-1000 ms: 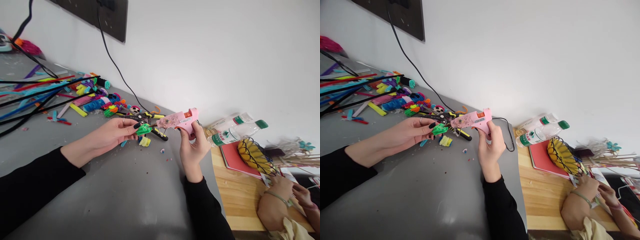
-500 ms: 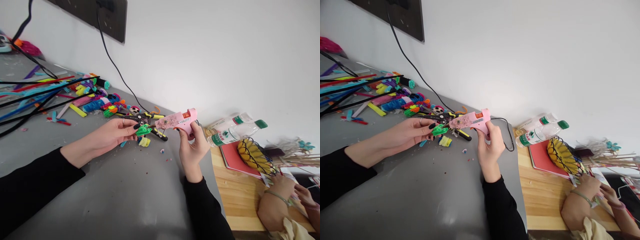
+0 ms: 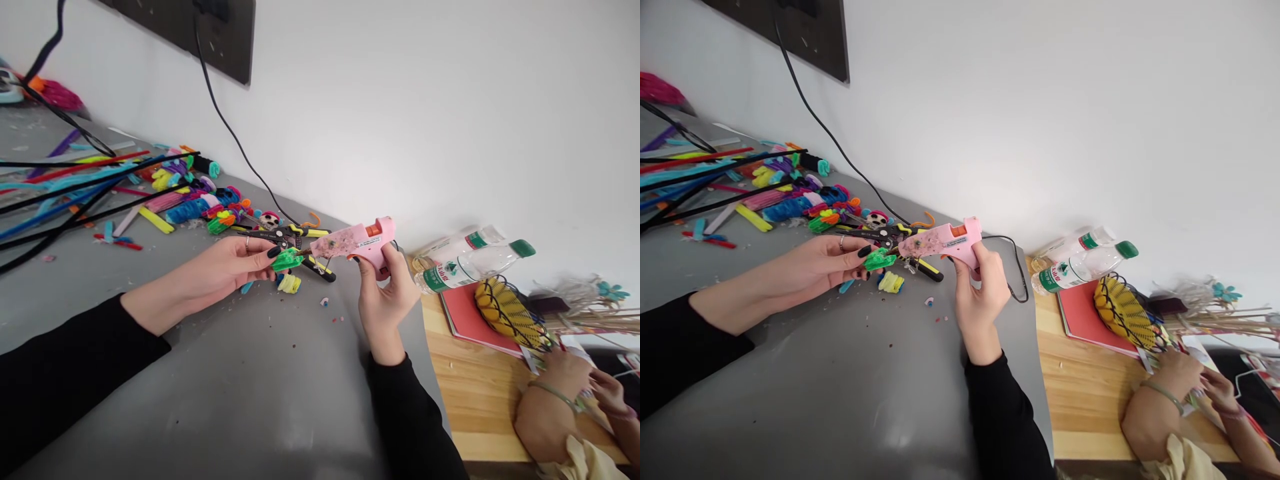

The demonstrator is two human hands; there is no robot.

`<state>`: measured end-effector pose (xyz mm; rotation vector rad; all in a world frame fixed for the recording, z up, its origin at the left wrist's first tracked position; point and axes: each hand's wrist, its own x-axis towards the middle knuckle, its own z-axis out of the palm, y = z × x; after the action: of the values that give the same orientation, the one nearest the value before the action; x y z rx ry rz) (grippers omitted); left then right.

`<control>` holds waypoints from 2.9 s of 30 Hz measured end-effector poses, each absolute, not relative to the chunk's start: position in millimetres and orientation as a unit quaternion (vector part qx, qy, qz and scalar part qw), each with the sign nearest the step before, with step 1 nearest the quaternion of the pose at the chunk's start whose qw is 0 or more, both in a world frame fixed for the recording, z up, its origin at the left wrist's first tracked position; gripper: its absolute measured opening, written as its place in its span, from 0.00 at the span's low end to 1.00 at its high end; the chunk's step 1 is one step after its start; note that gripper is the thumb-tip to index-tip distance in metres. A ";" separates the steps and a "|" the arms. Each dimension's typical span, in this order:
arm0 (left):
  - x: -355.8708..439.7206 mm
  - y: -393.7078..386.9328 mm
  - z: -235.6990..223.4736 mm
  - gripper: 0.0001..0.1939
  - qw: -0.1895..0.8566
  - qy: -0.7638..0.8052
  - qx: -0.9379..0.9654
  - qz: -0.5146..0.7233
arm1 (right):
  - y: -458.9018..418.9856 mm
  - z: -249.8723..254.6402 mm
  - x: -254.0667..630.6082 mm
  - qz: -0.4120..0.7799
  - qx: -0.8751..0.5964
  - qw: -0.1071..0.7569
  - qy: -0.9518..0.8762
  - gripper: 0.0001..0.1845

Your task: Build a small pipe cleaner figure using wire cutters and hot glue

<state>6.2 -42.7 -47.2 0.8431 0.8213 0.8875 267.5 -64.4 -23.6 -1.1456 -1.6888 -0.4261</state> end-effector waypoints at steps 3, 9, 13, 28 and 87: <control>6.1 -42.3 -47.6 0.20 0.743 0.376 0.382 0.402 | -64.6 -24.1 267.9 -0.178 -0.487 0.498 -0.695 0.10; 6.0 -40.9 -51.3 0.19 0.743 0.363 0.382 0.412 | -63.7 -24.7 268.5 -0.185 -0.484 0.506 -0.689 0.09; 6.1 -41.5 -51.2 0.19 0.748 0.362 0.371 0.414 | -63.3 -24.1 268.5 -0.190 -0.478 0.511 -0.689 0.08; 5.8 -40.7 -52.3 0.19 0.749 0.353 0.372 0.420 | -63.4 -23.1 268.2 -0.188 -0.474 0.503 -0.697 0.08; 5.3 -41.4 -51.0 0.19 0.764 0.324 0.365 0.422 | -62.3 -23.9 260.5 -0.171 -0.523 0.493 -0.674 0.14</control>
<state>5.3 -41.4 -51.0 0.7933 0.7036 0.9173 260.5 -62.3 -23.9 -1.2676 -1.6358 -0.4147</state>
